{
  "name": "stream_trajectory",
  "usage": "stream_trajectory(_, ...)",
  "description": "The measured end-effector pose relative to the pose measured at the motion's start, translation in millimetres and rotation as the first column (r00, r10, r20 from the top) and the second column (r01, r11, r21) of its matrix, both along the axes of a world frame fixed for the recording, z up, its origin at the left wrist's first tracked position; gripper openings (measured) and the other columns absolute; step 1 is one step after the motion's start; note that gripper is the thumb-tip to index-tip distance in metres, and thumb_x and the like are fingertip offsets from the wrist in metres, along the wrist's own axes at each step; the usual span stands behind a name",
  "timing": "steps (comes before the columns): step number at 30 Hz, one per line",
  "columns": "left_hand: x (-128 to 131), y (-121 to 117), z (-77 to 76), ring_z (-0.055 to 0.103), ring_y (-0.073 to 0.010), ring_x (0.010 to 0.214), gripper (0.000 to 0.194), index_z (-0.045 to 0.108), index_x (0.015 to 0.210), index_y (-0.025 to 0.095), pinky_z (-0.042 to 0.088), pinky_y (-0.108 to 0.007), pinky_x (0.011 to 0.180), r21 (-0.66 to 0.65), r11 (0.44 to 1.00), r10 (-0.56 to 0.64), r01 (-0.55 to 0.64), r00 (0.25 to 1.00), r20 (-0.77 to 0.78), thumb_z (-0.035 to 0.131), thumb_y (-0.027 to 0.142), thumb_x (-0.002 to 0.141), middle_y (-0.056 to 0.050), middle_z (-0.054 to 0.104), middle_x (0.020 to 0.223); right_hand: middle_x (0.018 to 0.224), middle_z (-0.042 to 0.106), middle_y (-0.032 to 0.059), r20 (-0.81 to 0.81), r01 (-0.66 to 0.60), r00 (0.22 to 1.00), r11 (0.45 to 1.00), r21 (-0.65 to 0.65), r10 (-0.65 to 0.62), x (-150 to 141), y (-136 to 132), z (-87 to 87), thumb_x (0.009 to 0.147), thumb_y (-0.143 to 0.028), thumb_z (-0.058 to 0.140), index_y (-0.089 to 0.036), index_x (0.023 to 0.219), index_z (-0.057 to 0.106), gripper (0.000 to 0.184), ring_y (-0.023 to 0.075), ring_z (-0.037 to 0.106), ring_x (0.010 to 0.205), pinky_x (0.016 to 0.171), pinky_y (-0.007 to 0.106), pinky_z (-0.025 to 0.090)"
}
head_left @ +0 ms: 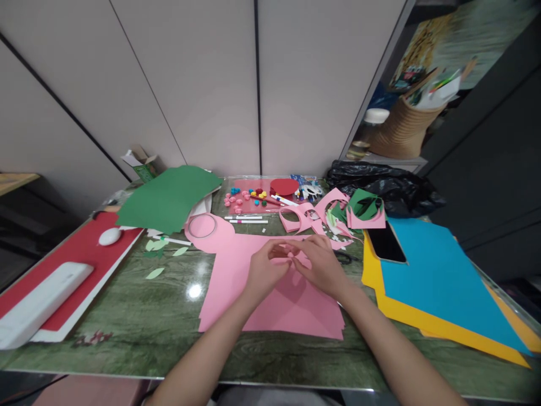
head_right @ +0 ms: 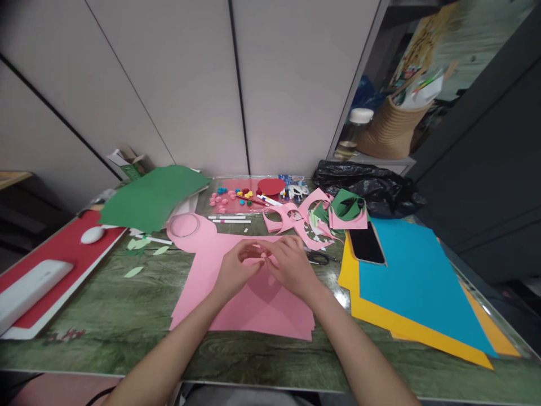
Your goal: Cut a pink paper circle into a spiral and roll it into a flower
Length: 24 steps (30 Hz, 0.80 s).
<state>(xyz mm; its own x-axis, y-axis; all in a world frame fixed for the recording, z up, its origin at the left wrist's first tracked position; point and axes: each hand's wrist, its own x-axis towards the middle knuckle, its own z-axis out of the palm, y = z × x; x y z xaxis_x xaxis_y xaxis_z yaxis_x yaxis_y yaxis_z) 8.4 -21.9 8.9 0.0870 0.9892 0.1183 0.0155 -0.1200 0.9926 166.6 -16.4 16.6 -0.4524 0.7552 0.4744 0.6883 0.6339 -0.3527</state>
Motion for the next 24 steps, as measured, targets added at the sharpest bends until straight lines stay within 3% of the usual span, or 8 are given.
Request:
stream_trajectory(7, -2.8, 4.5, -4.6, 0.064, -0.0157, 0.082, 0.031, 0.058, 0.096, 0.016, 0.047, -0.029, 0.078, -0.18, 0.981, -0.012, 0.074, 0.946, 0.323, 0.067, 0.02, 0.067, -0.005, 0.068, 0.082, 0.087, 0.067, 0.0019, -0.037, -0.019, 0.999, 0.995, 0.099, 0.023, 1.8, 0.0, -2.5, 0.084, -0.018, 0.049, -0.027, 0.119, 0.052, 0.037, 0.0204, 0.049, 0.081, 0.08, 0.039, 0.034)
stream_trajectory(15, -2.4, 1.6, 1.6, 0.064, -0.0138, 0.08, 0.031, 0.061, 0.091, 0.017, 0.045, -0.028, 0.08, -0.313, 0.929, 0.007, 0.197, 0.838, 0.546, 0.07, 0.016, 0.062, -0.003, 0.069, 0.082, 0.08, 0.066, 0.0022, -0.122, 0.036, 0.992, 0.974, 0.223, -0.009, 3.4, -3.6, -2.7, 0.08, -0.016, 0.056, -0.031, 0.114, 0.056, 0.037, 0.0204, 0.051, 0.079, 0.075, 0.036, 0.039)
stream_trajectory(19, -2.1, 0.8, 4.0, 0.063, -0.0126, 0.078, 0.025, 0.063, 0.088, 0.015, 0.044, -0.026, 0.081, -0.301, 0.919, -0.027, 0.255, 0.802, 0.597, 0.071, 0.015, 0.064, -0.003, 0.069, 0.077, 0.081, 0.066, 0.0017, -0.132, 0.022, 0.991, 0.962, 0.273, 0.015, 3.4, -4.1, -4.5, 0.078, -0.015, 0.058, -0.032, 0.114, 0.055, 0.04, 0.019, 0.052, 0.078, 0.072, 0.034, 0.04)
stream_trajectory(24, -1.1, 0.6, 0.7, 0.062, -0.0115, 0.079, 0.028, 0.064, 0.086, 0.014, 0.041, -0.025, 0.081, -0.325, 0.907, -0.033, 0.267, 0.816, 0.577, 0.074, 0.014, 0.06, -0.003, 0.069, 0.08, 0.08, 0.066, 0.0013, -0.149, 0.024, 0.988, 0.925, 0.378, 0.035, 2.0, -1.1, -8.2, 0.076, -0.013, 0.062, -0.029, 0.115, 0.054, 0.043, 0.0176, 0.052, 0.077, 0.07, 0.033, 0.041)
